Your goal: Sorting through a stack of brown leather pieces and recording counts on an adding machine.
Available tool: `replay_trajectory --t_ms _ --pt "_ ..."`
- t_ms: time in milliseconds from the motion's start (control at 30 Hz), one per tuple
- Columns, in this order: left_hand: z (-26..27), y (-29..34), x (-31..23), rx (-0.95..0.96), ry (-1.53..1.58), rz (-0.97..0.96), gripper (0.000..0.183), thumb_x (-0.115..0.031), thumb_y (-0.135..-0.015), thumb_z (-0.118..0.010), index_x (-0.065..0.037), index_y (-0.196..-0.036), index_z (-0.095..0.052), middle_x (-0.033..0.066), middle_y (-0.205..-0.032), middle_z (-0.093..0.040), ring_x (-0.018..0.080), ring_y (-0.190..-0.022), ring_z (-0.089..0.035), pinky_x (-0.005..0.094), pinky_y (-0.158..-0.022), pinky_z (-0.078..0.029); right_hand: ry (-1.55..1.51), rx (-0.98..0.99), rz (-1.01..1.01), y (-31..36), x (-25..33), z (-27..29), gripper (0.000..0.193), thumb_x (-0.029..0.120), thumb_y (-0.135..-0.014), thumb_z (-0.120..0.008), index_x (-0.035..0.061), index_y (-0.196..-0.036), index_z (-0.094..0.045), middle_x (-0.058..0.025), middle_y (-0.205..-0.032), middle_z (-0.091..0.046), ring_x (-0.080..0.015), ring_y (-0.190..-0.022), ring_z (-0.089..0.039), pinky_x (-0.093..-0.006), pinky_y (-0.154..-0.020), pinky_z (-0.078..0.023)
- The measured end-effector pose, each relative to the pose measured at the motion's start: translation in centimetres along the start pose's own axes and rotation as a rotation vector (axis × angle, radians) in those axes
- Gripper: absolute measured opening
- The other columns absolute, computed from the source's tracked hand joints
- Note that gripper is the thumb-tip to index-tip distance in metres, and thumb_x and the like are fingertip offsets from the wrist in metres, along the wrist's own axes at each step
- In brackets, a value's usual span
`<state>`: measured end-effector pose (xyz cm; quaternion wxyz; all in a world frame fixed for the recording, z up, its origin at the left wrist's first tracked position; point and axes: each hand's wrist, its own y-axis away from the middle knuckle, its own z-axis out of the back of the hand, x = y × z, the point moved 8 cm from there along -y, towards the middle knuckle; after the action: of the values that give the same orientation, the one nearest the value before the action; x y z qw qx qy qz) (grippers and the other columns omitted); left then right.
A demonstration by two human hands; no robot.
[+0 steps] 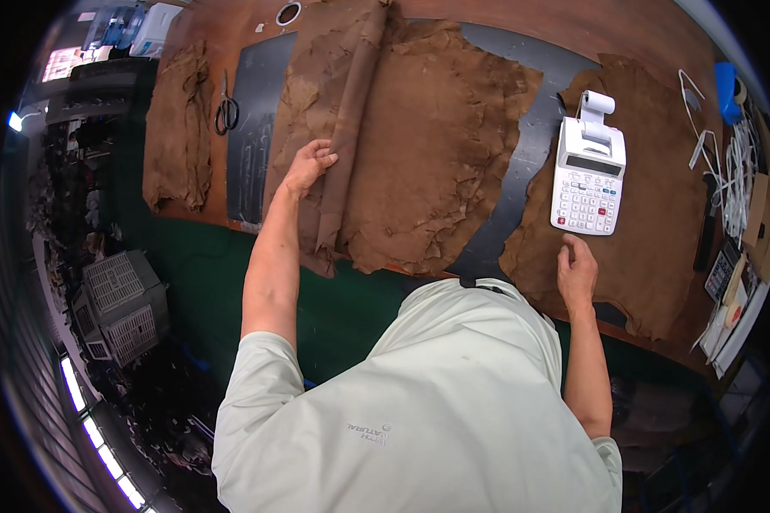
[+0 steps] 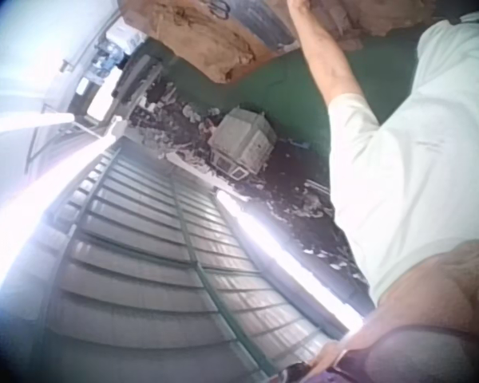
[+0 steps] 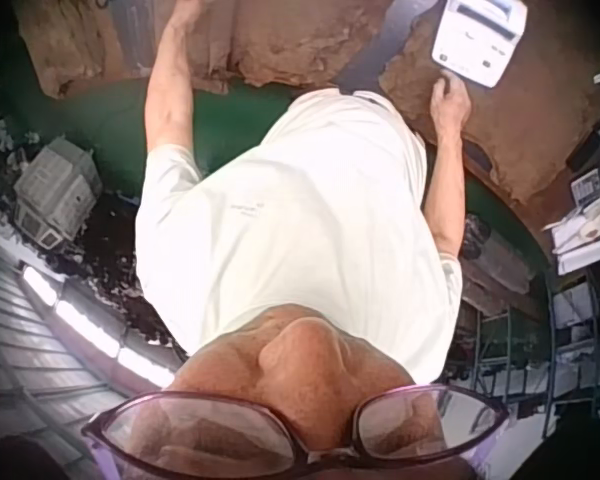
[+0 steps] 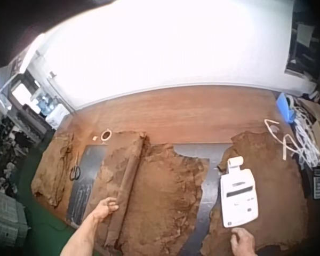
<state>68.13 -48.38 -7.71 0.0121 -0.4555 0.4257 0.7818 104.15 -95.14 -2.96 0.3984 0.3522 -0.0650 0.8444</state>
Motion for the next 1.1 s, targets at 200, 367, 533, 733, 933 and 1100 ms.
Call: replay_trajectory --t_ms 200,367,533,733,933,1100 --pt "2.1 -0.8 1.7 -0.127 -0.186 -0.063 0.051 -0.017 -0.090 -0.076 -0.004 -0.136 -0.058 0.0057 -0.119 -0.068 0.0127 -0.103 -0.061 0.0276 -0.084 -0.049 0.166 -0.042 0.003 -0.1 -0.7 -0.1 0.029 0.011 -0.091 -0.061 0.0064 -0.120 -0.065 -0.0135 -0.145 -0.054 -0.0362 -0.116 -0.064 -0.0462 -0.093 -0.055" --pt "-1.9 0.5 -0.5 -0.054 -0.490 -0.291 0.036 -0.021 -0.100 -0.066 0.001 -0.129 -0.060 0.0099 -0.120 -0.064 0.0178 -0.109 -0.062 0.0310 -0.094 -0.050 0.174 0.029 -0.046 -0.4 -0.8 -0.4 0.042 0.013 -0.091 -0.061 0.0052 -0.133 -0.055 -0.0133 -0.155 -0.044 -0.0378 -0.118 -0.062 -0.0479 -0.094 -0.053" --pt "-4.7 1.3 -0.8 -0.082 -0.765 -0.421 0.034 -0.012 -0.097 -0.062 0.000 -0.129 -0.059 0.0163 -0.129 -0.057 0.0281 -0.111 -0.062 0.0355 -0.099 -0.049 0.216 0.052 0.006 -0.8 -0.3 -0.8 0.044 0.013 -0.092 -0.060 0.0052 -0.135 -0.054 -0.0127 -0.156 -0.043 -0.0369 -0.117 -0.063 -0.0472 -0.094 -0.054" --pt "-6.0 2.6 -1.3 -0.123 -0.877 -0.483 0.038 -0.004 -0.093 -0.060 0.000 -0.130 -0.058 0.0193 -0.131 -0.054 0.0348 -0.121 -0.057 0.0386 -0.105 -0.045 0.246 0.091 0.001 -0.9 -0.9 -1.1 0.042 0.015 -0.093 -0.060 0.0061 -0.134 -0.054 -0.0109 -0.157 -0.043 -0.0359 -0.114 -0.064 -0.0464 -0.093 -0.054" --pt "-6.0 3.0 -1.3 -0.128 -0.897 -0.486 0.044 -0.001 -0.090 -0.058 0.000 -0.134 -0.056 0.0200 -0.136 -0.052 0.0379 -0.130 -0.050 0.0397 -0.111 -0.040 0.233 0.047 -0.061 -0.2 -2.3 -0.3 0.040 0.015 -0.094 -0.060 0.0070 -0.133 -0.055 -0.0105 -0.153 -0.048 -0.0360 -0.116 -0.063 -0.0460 -0.093 -0.054" --pt "-6.0 3.0 -1.1 -0.125 -0.926 -0.474 0.047 0.001 -0.088 -0.055 -0.001 -0.136 -0.054 0.0197 -0.139 -0.050 0.0376 -0.132 -0.049 0.0399 -0.112 -0.039 0.220 0.064 -0.026 -1.8 -0.2 -0.4 0.040 0.016 -0.094 -0.060 0.0066 -0.132 -0.055 -0.0118 -0.153 -0.049 -0.0363 -0.117 -0.063 -0.0457 -0.093 -0.054"
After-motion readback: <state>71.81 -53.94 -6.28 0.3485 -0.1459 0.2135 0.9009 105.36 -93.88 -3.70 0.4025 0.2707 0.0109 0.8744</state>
